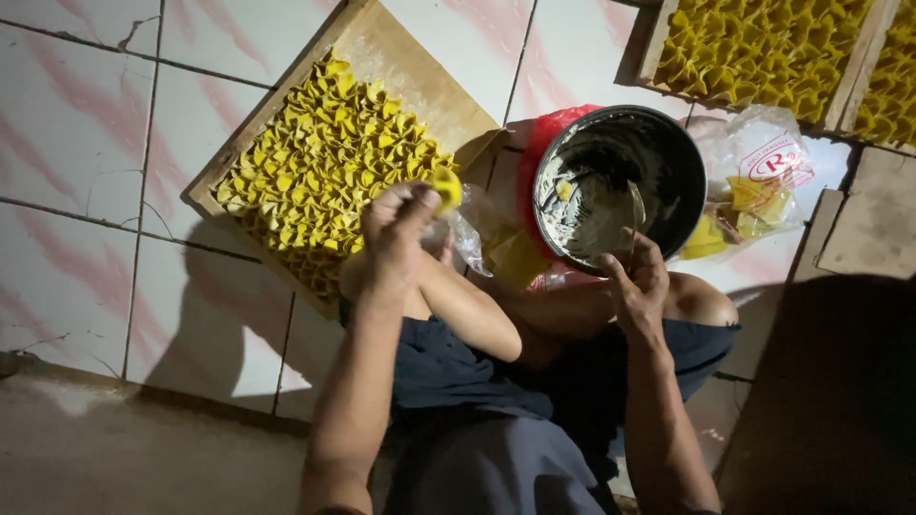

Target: Folding yellow dough squares into bow-tie shapes using a paste adhesive and a small spatula.

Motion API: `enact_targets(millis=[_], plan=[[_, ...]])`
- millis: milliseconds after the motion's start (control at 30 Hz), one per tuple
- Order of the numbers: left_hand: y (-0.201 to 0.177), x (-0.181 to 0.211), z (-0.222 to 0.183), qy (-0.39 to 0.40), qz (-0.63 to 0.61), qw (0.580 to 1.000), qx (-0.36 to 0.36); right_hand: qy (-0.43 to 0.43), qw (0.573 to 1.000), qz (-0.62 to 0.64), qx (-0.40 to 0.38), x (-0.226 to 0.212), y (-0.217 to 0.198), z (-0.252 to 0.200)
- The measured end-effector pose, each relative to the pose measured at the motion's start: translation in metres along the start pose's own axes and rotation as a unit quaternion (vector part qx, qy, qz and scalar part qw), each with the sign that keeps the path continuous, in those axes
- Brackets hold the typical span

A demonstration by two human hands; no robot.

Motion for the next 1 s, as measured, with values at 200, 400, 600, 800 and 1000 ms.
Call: enact_targets(millis=[200,400,600,800,1000], plan=[[-0.043,0.043,0.080,0.227,0.228,0.946,0.047,-0.074,0.992,-0.102,0.032,0.027,-0.011,0.002],[-0.083,0.011,0.224,0.154,0.438,0.879,0.107,-0.023,0.985,-0.157,0.068,0.002,0.003,-0.004],[-0.081,-0.017,0.302,0.240,0.534,0.809,0.053,0.005,0.986,-0.153,0.066,0.009,-0.002,-0.006],[-0.095,-0.056,0.348,0.268,0.631,0.728,0.016,0.027,0.984,-0.157,0.085,0.010,-0.003,-0.009],[-0.111,-0.088,0.374,0.246,0.722,0.646,-0.027,0.035,0.982,-0.161,0.088,0.006,-0.001,-0.010]])
Point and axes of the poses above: each hand's wrist, its own z-axis towards the middle knuckle, its own y-axis out of the palm, x = y × z, the point moved 5 cm from there along z, towards the middle knuckle, and after that the axes turned 1 degree about z, right-handed, at the moved point
